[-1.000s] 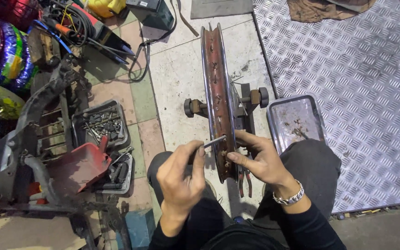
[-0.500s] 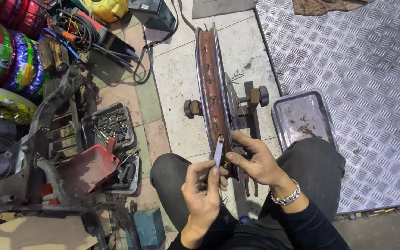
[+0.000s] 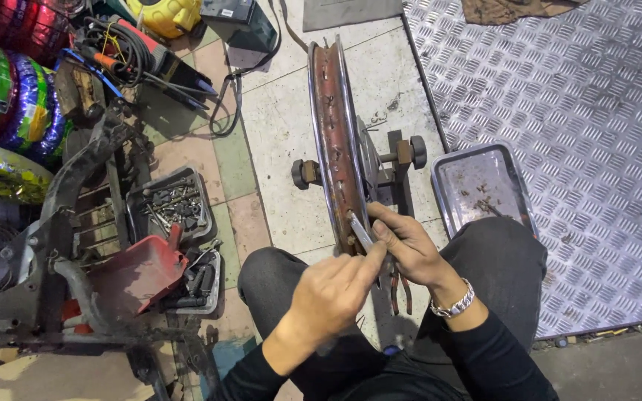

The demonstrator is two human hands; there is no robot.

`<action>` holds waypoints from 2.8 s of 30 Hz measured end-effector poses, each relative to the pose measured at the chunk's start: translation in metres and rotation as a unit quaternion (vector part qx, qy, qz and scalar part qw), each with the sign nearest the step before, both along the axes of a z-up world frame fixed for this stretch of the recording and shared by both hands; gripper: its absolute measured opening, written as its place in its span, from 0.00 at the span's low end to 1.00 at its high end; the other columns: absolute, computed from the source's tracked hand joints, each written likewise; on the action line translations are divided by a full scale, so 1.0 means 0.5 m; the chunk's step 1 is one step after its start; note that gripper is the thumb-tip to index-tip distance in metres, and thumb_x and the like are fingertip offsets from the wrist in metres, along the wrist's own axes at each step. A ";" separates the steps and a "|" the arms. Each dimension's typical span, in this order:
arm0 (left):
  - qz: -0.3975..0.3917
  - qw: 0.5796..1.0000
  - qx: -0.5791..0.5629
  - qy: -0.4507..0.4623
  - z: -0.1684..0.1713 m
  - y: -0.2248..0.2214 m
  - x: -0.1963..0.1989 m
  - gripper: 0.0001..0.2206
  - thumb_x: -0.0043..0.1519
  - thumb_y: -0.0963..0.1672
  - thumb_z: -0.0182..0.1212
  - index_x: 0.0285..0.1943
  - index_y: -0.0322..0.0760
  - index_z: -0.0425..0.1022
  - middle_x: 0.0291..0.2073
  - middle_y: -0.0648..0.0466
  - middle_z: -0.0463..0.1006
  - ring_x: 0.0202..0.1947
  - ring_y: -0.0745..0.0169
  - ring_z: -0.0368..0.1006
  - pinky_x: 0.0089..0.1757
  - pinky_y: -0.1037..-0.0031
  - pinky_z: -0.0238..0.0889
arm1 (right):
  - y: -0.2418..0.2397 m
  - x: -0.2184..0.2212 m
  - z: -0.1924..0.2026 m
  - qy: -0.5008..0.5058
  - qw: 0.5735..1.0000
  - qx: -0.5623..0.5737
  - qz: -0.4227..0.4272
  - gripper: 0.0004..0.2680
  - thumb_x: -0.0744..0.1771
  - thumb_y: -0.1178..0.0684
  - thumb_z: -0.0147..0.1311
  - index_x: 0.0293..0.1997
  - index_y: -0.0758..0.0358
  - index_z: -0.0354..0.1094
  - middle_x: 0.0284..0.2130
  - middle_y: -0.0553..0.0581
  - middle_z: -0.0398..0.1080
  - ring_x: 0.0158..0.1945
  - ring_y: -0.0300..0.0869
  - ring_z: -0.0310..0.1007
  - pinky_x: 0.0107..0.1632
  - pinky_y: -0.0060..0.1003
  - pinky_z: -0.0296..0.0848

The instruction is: Tightening the spokes of a motorcycle wheel using a specialized spoke wrench to ensure proper tension.

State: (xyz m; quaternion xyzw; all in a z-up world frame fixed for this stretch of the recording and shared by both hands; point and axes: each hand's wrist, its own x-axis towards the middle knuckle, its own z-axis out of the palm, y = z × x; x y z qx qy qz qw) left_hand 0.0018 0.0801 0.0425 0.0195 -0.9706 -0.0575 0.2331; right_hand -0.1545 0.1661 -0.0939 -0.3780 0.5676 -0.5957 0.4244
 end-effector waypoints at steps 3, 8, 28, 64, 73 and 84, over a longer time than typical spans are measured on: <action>0.003 0.996 -0.074 0.052 0.036 -0.019 -0.034 0.09 0.71 0.38 0.55 0.57 0.29 0.78 0.22 0.58 0.62 0.20 0.68 0.57 0.23 0.74 0.54 | -0.014 -0.005 0.091 -0.150 0.982 -0.086 0.081 0.16 0.72 0.50 0.41 0.67 0.66 0.60 0.20 0.44 0.58 0.17 0.30 0.54 0.20 0.23 0.59; 0.017 0.990 -0.023 0.138 -0.004 -0.043 -0.091 0.09 0.65 0.40 0.56 0.49 0.37 0.81 0.34 0.47 0.74 0.26 0.56 0.71 0.27 0.71 0.66 | -0.022 0.002 0.087 -0.059 0.982 -0.181 -0.004 0.12 0.69 0.55 0.47 0.49 0.71 0.75 0.38 0.65 0.76 0.47 0.46 0.72 0.54 0.51 0.70; 0.068 0.942 0.294 0.147 0.113 -0.147 -0.090 0.06 0.59 0.36 0.69 0.41 0.38 0.85 0.28 0.52 0.85 0.25 0.58 0.82 0.31 0.74 0.75 | -0.037 0.003 0.151 0.037 0.986 -0.162 -0.003 0.17 0.66 0.55 0.59 0.62 0.68 0.69 0.45 0.67 0.75 0.50 0.54 0.76 0.54 0.54 0.71; 0.136 0.898 0.350 0.229 0.079 -0.179 -0.126 0.03 0.61 0.35 0.65 0.39 0.29 0.82 0.22 0.46 0.77 0.19 0.59 0.76 0.23 0.72 0.71 | -0.111 0.027 0.162 0.202 0.935 -0.223 -0.188 0.10 0.70 0.56 0.52 0.53 0.69 0.73 0.37 0.63 0.76 0.43 0.56 0.76 0.46 0.47 0.74; 0.153 0.915 0.307 0.213 0.086 -0.214 -0.138 0.03 0.62 0.39 0.69 0.42 0.34 0.84 0.26 0.48 0.77 0.22 0.64 0.73 0.24 0.73 0.68 | -0.148 -0.002 0.146 0.166 0.939 -0.211 -0.213 0.07 0.69 0.57 0.56 0.49 0.68 0.75 0.36 0.62 0.77 0.42 0.53 0.77 0.44 0.44 0.75; 0.161 0.892 0.379 0.185 0.073 -0.274 -0.157 0.05 0.65 0.41 0.65 0.45 0.32 0.82 0.22 0.48 0.78 0.19 0.67 0.71 0.23 0.74 0.67 | -0.213 -0.028 0.155 0.202 0.923 -0.214 -0.248 0.07 0.68 0.56 0.60 0.43 0.71 0.75 0.37 0.69 0.75 0.47 0.61 0.76 0.48 0.50 0.74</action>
